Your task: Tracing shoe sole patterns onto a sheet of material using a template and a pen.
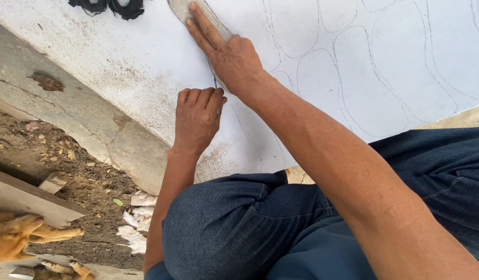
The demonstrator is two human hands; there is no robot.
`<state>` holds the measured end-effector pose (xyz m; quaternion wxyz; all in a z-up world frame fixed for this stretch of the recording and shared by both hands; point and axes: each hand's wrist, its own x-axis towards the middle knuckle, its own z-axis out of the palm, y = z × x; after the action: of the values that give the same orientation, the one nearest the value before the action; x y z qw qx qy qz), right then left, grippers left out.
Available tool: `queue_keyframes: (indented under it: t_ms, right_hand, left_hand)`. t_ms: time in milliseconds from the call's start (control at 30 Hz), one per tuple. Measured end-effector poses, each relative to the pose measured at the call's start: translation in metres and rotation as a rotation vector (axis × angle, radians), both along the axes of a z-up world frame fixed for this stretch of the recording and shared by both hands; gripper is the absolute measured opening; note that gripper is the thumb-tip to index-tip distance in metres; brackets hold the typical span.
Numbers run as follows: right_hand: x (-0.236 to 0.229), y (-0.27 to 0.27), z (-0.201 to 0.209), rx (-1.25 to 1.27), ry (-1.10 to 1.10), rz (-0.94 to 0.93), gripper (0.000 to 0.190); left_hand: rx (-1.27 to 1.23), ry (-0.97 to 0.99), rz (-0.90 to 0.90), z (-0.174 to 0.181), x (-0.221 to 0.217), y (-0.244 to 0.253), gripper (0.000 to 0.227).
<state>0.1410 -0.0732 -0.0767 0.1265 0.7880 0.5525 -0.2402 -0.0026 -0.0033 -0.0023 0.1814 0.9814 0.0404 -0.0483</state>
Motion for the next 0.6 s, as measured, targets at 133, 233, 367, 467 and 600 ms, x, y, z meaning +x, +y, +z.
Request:
queue_keyframes:
  t_ms: [133, 233, 367, 467, 600]
  right_hand:
    - [0.002, 0.001, 0.003, -0.030, 0.008, 0.002, 0.112]
    - [0.004, 0.002, 0.003, -0.043, 0.034, -0.002, 0.113]
    - [0.005, 0.002, 0.001, -0.048, 0.122, -0.044, 0.111]
    - [0.002, 0.001, -0.004, -0.024, 0.101, -0.041, 0.109]
    - [0.009, 0.002, 0.004, -0.032, 0.147, -0.020, 0.110]
  left_hand:
    - [-0.020, 0.007, -0.003, 0.001, -0.004, -0.011, 0.009]
    - [-0.024, 0.012, 0.002, -0.001, -0.005, -0.016, 0.007]
    - [-0.039, -0.013, -0.002, -0.005, -0.005, -0.021, 0.004]
    - [-0.051, -0.019, -0.011, -0.009, -0.004, -0.024, 0.005]
    - [-0.065, -0.030, -0.037, -0.011, -0.001, -0.025, 0.007]
